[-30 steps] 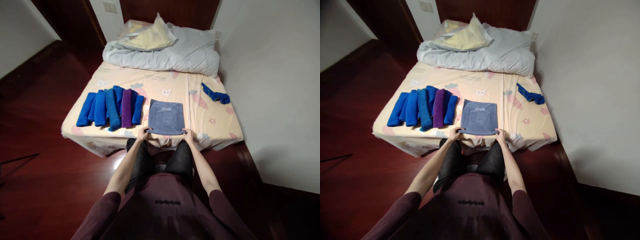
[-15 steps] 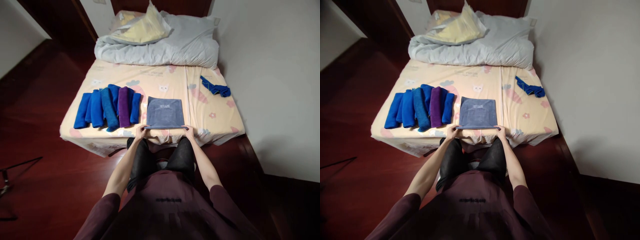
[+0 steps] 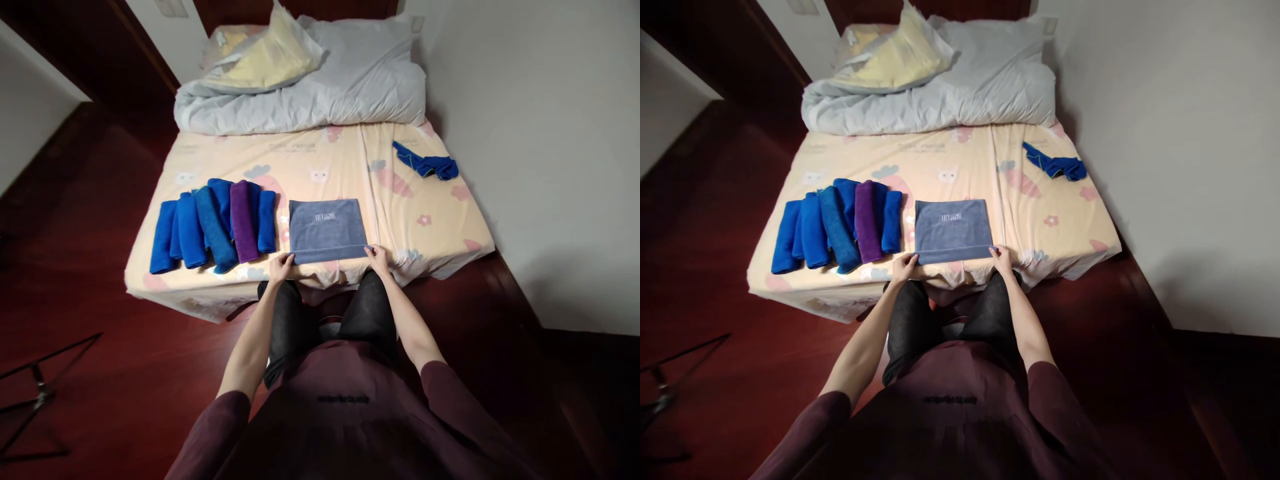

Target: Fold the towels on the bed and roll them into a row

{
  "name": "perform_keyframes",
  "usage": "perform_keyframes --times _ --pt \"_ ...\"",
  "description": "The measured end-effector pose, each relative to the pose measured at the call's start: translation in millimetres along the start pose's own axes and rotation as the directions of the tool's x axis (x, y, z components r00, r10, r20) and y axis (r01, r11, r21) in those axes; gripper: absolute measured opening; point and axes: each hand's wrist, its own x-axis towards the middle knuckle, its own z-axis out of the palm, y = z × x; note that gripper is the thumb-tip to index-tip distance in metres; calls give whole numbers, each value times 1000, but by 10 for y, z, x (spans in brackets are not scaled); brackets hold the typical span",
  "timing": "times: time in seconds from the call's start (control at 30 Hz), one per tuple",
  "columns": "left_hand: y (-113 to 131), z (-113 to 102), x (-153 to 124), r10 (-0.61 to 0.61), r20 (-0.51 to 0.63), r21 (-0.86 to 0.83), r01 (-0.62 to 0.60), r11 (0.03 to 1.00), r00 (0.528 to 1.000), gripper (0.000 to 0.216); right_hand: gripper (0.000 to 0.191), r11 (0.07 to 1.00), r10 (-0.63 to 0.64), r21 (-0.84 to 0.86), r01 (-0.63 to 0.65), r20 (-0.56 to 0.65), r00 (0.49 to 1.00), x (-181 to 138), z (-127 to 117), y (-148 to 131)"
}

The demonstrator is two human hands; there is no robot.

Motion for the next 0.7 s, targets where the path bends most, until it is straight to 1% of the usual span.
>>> perform_keyframes --times 0.13,0.23,0.3,0.4,0.5,0.7 --pt "-20 -13 -28 -13 6 4 13 1000 1000 39 43 1000 -5 9 5 -6 1000 34 51 25" --pt "-1 -14 -40 -26 -7 8 26 1000 1000 39 42 999 3 -44 -4 -21 1000 39 76 12" --pt "13 -2 -48 -30 -34 -2 30 1000 999 40 41 996 -3 -89 -1 -48 999 30 81 -10" --pt "9 30 -60 -65 -100 -31 62 998 993 40 40 990 -2 -143 -6 -57 998 15 77 -49" --pt "-42 63 -56 -84 -138 -49 78 996 987 43 37 986 -8 -165 -1 -55 998 4 70 -76" --pt "-183 108 -2 -77 -134 -45 71 996 988 44 34 983 -37 -181 22 -79 996 -28 88 -97"
